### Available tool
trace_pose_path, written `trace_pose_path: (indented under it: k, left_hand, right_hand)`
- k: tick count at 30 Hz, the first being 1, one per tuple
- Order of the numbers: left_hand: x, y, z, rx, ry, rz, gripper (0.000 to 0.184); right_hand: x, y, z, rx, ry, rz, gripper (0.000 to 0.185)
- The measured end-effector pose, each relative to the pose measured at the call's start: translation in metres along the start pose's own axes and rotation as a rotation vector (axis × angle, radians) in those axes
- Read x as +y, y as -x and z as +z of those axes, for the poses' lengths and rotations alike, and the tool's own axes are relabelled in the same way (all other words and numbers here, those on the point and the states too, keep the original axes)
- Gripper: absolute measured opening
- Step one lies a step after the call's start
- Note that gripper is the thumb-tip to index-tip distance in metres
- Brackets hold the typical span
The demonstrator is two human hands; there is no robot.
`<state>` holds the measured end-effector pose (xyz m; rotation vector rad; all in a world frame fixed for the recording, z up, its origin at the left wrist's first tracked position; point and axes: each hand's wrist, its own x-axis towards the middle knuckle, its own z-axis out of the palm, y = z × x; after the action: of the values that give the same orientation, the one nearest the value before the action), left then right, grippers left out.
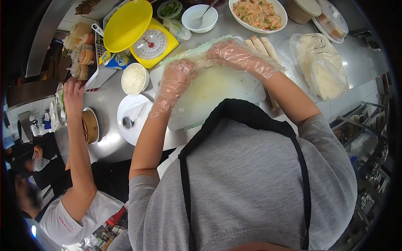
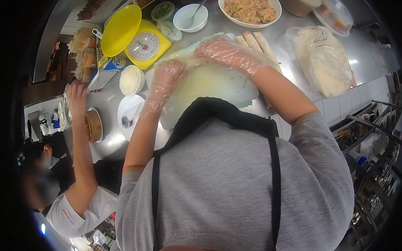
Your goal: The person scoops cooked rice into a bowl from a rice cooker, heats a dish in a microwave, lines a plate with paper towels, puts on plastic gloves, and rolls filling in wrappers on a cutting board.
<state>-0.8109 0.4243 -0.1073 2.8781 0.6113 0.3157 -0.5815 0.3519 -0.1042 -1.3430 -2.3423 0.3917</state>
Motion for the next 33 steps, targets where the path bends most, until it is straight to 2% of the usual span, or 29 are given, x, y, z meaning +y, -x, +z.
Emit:
trace_pose_path:
  k: [2, 4, 6, 7, 9, 10, 12, 13, 14, 15, 16, 18, 19, 21, 22, 24, 25, 27, 30, 32, 33]
  left_hand:
    - [-0.002, 0.001, 0.003, 0.009, 0.014, -0.011, 0.026]
    - [-0.004, 0.001, 0.003, 0.018, 0.026, -0.022, 0.026]
    - [-0.005, -0.002, 0.000, -0.080, 0.030, -0.070, 0.027]
    - [-0.007, -0.002, -0.002, -0.081, 0.028, -0.069, 0.027]
    - [-0.011, -0.002, -0.008, -0.070, 0.263, -0.117, 0.030]
    - [-0.010, -0.002, -0.008, -0.071, 0.264, -0.116, 0.030]
    - [-0.003, -0.007, -0.019, -0.173, 0.383, -0.383, 0.033]
    - [0.000, -0.011, -0.027, -0.174, 0.383, -0.382, 0.033]
    - [0.003, -0.017, -0.036, -0.262, 0.386, -0.455, 0.034]
    - [0.004, -0.021, -0.041, -0.350, 0.389, -0.528, 0.034]
    - [0.003, -0.022, -0.042, -0.350, 0.389, -0.526, 0.034]
    - [0.002, -0.022, -0.044, -0.364, 0.485, -0.668, 0.035]
    - [-0.002, -0.019, -0.038, -0.365, 0.486, -0.666, 0.035]
    - [-0.010, -0.012, -0.025, -0.078, 0.394, -0.493, 0.033]
    - [-0.014, -0.008, -0.019, -0.079, 0.394, -0.492, 0.033]
    - [-0.009, -0.004, -0.018, 0.176, 0.271, -0.133, 0.031]
    - [-0.009, -0.004, -0.017, 0.176, 0.270, -0.134, 0.031]
    - [-0.008, -0.005, -0.015, 0.033, 0.141, 0.045, 0.028]
    - [-0.013, -0.006, -0.003, -0.020, 0.007, -0.008, 0.030]
    - [-0.015, -0.007, -0.003, -0.023, 0.010, -0.022, 0.028]
    - [-0.016, -0.009, -0.006, -0.028, 0.014, -0.039, 0.027]
  right_hand:
    - [-0.003, -0.004, 0.002, 0.011, -0.015, 0.213, 0.020]
    - [-0.008, -0.005, -0.006, -0.019, -0.076, 0.267, 0.020]
    - [-0.009, -0.005, -0.009, -0.049, -0.136, 0.321, 0.021]
    - [-0.007, -0.005, -0.007, -0.071, -0.125, 0.282, 0.023]
    - [-0.002, -0.002, -0.002, -0.091, -0.113, 0.245, 0.026]
    - [0.002, 0.001, 0.000, -0.042, -0.091, 0.186, 0.028]
    - [0.004, 0.002, 0.006, 0.008, -0.069, 0.127, 0.030]
    - [0.004, 0.002, 0.011, 0.144, -0.001, 0.084, 0.030]
    - [0.004, 0.002, 0.014, 0.279, 0.068, 0.042, 0.031]
    - [0.005, 0.003, 0.014, 0.281, 0.069, 0.043, 0.031]
    - [0.006, 0.003, 0.014, 0.262, 0.109, -0.001, 0.030]
    - [0.009, 0.002, 0.015, 0.241, 0.146, -0.044, 0.030]
    - [0.013, 0.001, 0.015, 0.169, 0.122, -0.034, 0.030]
    - [0.014, 0.001, 0.014, 0.099, 0.099, -0.020, 0.029]
    - [0.015, 0.002, 0.012, 0.103, 0.033, 0.000, 0.026]
    - [0.013, -0.001, 0.007, 0.108, -0.036, 0.019, 0.024]
    - [0.012, -0.003, 0.005, 0.064, -0.048, 0.079, 0.023]
    - [0.014, -0.007, 0.005, 0.019, -0.059, 0.136, 0.022]
    - [0.021, -0.009, 0.007, 0.028, -0.061, 0.103, 0.021]
    - [0.022, -0.012, 0.005, -0.080, -0.074, 0.233, 0.024]
    - [0.020, -0.011, 0.008, -0.078, -0.073, 0.232, 0.024]
